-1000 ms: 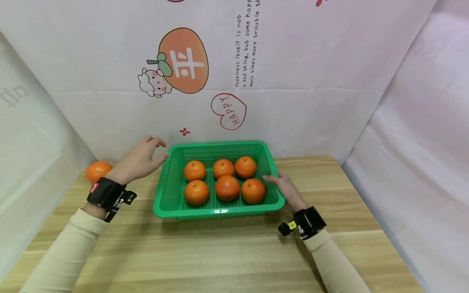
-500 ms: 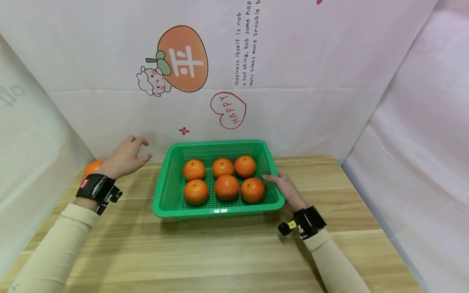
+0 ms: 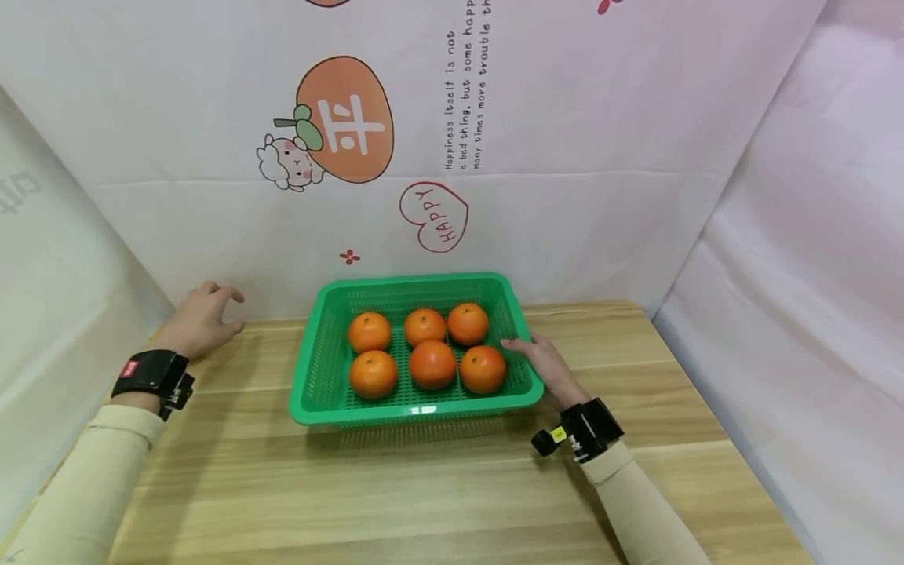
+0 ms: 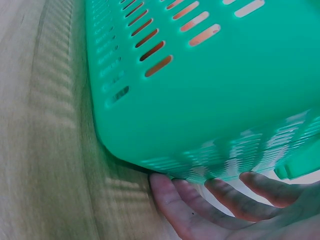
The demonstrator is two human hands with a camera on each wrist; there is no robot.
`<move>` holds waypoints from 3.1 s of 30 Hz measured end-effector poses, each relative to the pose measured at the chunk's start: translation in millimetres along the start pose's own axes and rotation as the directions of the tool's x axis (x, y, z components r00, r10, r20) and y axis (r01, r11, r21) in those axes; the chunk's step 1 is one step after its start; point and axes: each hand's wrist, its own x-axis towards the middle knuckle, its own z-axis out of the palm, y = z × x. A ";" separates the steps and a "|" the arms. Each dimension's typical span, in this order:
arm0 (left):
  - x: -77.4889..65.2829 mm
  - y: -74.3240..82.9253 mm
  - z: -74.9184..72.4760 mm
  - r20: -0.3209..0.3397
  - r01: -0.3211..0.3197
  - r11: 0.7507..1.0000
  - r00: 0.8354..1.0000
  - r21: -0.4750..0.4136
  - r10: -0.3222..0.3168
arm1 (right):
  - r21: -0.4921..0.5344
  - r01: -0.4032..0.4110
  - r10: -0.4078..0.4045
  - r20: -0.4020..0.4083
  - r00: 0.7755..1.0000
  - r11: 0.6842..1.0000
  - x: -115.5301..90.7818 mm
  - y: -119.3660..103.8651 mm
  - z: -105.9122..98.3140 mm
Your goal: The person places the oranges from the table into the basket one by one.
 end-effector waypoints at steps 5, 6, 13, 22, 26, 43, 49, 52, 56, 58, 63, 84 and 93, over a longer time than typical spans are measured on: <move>-4.9 -22.7 7.2 0.014 0.051 0.997 0.999 -0.060 -0.050 | 0.010 -0.012 0.012 -0.001 1.000 1.000 -1.4 0.8 -0.3; -6.1 -26.2 8.5 0.017 0.058 0.996 0.998 -0.062 -0.057 | 0.012 -0.011 0.011 0.001 1.000 1.000 -1.5 0.9 -0.2; -11.8 -50.2 16.9 -0.014 0.122 0.992 0.992 -0.012 -0.123 | 0.016 -0.013 0.013 0.004 1.000 1.000 -1.8 0.4 -0.8; -14.3 -70.7 18.2 -0.014 0.250 0.968 0.968 0.031 -0.249 | 0.040 0.014 -0.015 0.029 0.999 0.999 -0.5 -0.6 -1.3; -14.6 -71.1 16.6 -0.017 0.295 0.955 0.956 0.024 -0.294 | 0.044 0.011 -0.012 0.027 1.000 0.999 -0.2 0.1 -1.4; -32.9 -101.3 26.7 0.011 0.345 0.938 0.938 0.040 -0.346 | 0.033 0.017 -0.018 0.022 1.000 0.999 1.2 2.3 -1.0; -35.3 -107.2 27.5 0.040 0.372 0.928 0.927 0.020 -0.373 | 0.034 0.017 -0.018 0.028 0.999 0.999 -0.2 -0.9 -2.0; -36.0 -105.9 26.0 0.045 0.374 0.927 0.926 0.023 -0.375 | 0.029 0.016 -0.017 0.026 1.000 0.999 -1.3 -2.1 -3.0; -40.2 -104.9 24.2 0.048 0.364 0.931 0.930 0.021 -0.365 | 0.015 0.015 -0.015 0.022 1.000 1.000 -1.5 -2.3 -3.2; -42.4 -105.7 24.3 0.047 0.355 0.935 0.933 0.018 -0.356 | 0.007 0.017 -0.017 0.021 1.000 1.000 -1.0 -1.8 -2.8; -47.3 -108.1 26.7 0.026 0.353 0.935 0.935 0.009 -0.354 | 0.005 0.011 -0.011 0.018 1.000 1.000 -0.4 0.2 -1.8; -54.9 -105.4 40.0 -0.052 0.366 0.931 0.929 -0.007 -0.365 | 0.013 0.007 -0.008 0.027 1.000 1.000 1.0 0.5 -1.7; -51.7 -101.0 40.5 -0.054 0.361 0.931 0.930 -0.052 -0.364 | 0.016 0.004 -0.004 0.021 1.000 1.000 -1.6 -0.7 -0.7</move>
